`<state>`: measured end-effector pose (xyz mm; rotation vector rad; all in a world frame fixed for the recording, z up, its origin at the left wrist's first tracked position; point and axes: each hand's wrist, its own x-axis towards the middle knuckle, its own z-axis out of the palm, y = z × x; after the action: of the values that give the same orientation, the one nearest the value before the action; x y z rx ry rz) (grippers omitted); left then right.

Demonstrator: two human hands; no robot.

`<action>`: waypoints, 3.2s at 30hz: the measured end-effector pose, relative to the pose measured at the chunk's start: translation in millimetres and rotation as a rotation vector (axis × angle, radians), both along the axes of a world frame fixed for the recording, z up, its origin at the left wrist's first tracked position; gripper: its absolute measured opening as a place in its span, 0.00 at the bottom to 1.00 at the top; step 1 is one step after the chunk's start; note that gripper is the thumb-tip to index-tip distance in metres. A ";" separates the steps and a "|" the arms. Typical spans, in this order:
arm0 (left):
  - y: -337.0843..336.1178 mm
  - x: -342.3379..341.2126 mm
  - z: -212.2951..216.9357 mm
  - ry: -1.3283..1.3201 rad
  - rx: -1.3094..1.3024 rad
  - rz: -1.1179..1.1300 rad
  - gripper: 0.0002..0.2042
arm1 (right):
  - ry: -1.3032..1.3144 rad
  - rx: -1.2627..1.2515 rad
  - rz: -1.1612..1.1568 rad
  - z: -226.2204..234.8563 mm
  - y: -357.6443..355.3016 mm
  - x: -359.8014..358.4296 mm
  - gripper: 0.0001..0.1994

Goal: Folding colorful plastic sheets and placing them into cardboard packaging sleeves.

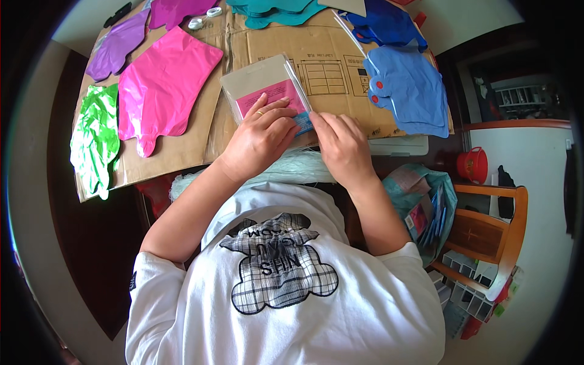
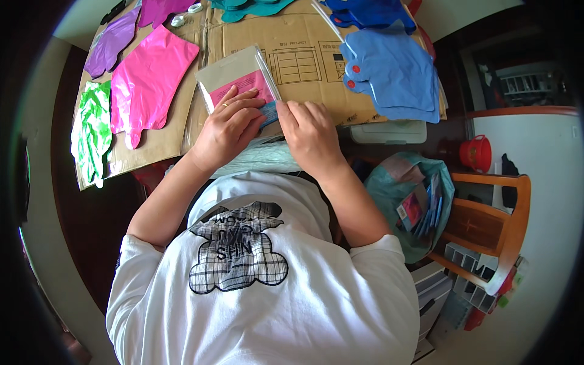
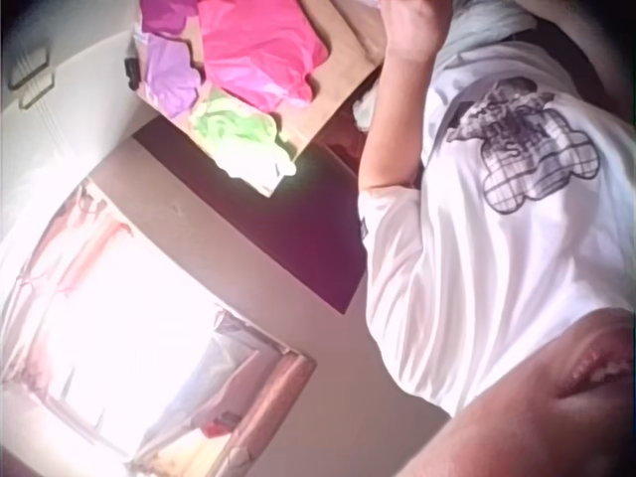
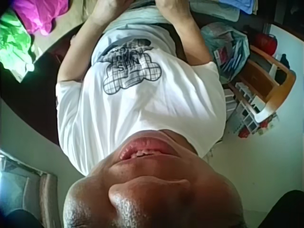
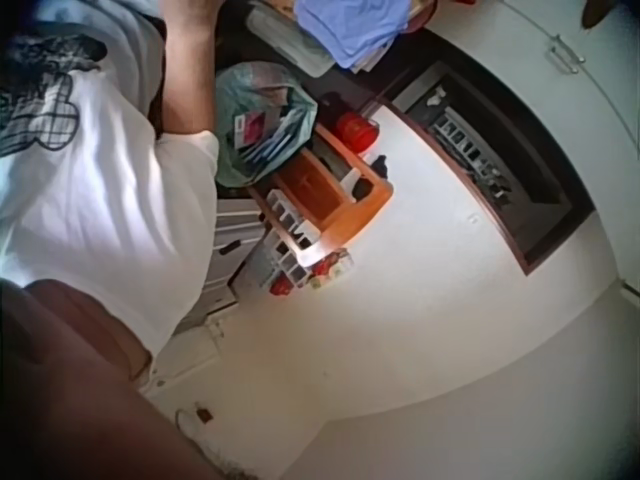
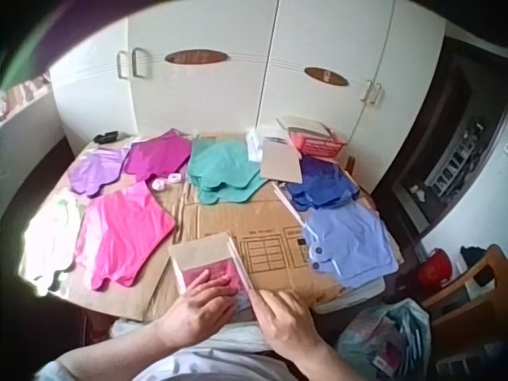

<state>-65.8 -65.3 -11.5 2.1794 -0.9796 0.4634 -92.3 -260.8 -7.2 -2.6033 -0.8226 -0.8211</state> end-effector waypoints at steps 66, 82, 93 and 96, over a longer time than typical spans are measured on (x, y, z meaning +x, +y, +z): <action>52.0 -91.2 -11.0 0.641 -0.482 -0.093 0.20 | 0.268 0.425 0.197 5.1 14.9 -55.3 0.17; 46.6 -76.7 4.0 1.086 -0.787 0.022 0.39 | 1.141 1.175 0.013 1.1 17.6 -57.2 0.11; 39.6 -63.6 15.1 0.939 -0.719 0.044 0.38 | 1.037 1.134 0.027 2.9 25.9 -43.9 0.16; 38.6 -57.8 14.1 0.889 -0.725 0.053 0.37 | 1.006 1.100 0.020 5.7 29.0 -34.5 0.19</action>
<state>-123.6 -26.7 2.6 1.4759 -0.1957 -0.1428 -126.8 -231.8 -1.5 -1.6069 -0.0206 0.1400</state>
